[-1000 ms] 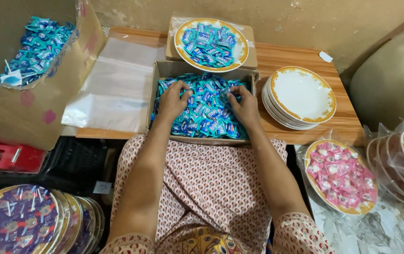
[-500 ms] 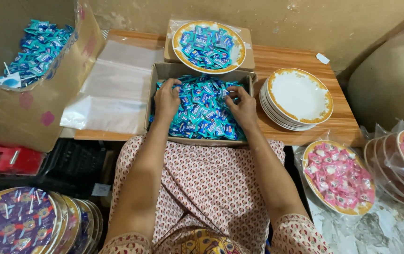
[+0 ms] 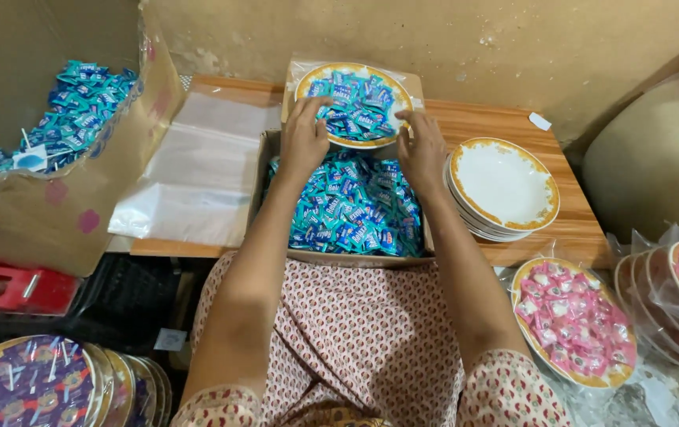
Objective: Packaging blue packets into small boxes and placing decorative plates on top as part of a manual assembly process.
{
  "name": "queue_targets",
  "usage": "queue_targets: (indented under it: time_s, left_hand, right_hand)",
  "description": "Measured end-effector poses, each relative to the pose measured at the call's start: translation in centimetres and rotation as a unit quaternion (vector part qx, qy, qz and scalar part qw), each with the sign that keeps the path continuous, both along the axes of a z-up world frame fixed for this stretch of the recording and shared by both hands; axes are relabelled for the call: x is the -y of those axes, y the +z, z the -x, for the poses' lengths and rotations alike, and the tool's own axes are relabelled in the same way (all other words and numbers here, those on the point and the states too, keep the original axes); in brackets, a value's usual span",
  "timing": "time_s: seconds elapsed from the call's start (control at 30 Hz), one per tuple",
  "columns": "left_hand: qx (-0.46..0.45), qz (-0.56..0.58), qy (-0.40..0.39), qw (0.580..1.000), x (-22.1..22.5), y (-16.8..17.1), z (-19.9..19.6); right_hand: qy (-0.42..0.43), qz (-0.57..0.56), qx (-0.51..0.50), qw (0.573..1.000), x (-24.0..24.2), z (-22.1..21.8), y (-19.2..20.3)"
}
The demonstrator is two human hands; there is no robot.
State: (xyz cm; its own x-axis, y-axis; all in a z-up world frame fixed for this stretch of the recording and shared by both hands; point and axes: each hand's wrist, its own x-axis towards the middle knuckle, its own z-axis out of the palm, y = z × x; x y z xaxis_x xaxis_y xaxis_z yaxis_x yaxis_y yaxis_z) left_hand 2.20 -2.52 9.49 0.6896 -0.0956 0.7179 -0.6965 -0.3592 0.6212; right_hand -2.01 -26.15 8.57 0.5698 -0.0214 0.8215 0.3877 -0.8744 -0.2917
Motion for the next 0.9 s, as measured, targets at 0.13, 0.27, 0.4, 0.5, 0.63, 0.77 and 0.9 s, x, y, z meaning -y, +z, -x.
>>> queue_targets:
  time_s: [0.13,0.27,0.4,0.5,0.63,0.77,0.9]
  left_hand:
    - [-0.049,-0.097,0.068,0.992,-2.6,-5.0,1.4]
    - [-0.228,-0.287,0.088,0.926,-3.7,-10.2,2.6]
    - [-0.162,-0.275,0.079,0.944,-4.0,-11.4,3.0]
    - [-0.162,-0.236,0.06,0.956,-4.2,-12.6,1.7]
    - [-0.124,-0.172,0.026,0.977,-4.8,-10.9,3.0]
    - [-0.09,-0.121,0.024,0.988,-4.9,-10.8,3.2]
    - [-0.066,-0.103,0.063,0.99,-5.2,-11.0,3.1]
  right_hand:
    - [-0.001,0.01,-0.057,0.998,-0.8,3.1,-3.7]
    - [0.026,0.081,-0.253,0.964,-0.6,4.4,-7.7]
    - [0.031,0.067,-0.243,0.967,0.1,3.3,-10.2]
    - [0.032,0.02,-0.22,0.975,0.3,3.4,-10.7]
    - [0.035,-0.045,-0.21,0.976,-0.2,4.9,-8.0]
    - [0.031,-0.077,-0.136,0.987,-0.4,5.5,-7.2]
    - [0.073,-0.085,-0.064,0.992,-0.4,5.3,-7.1]
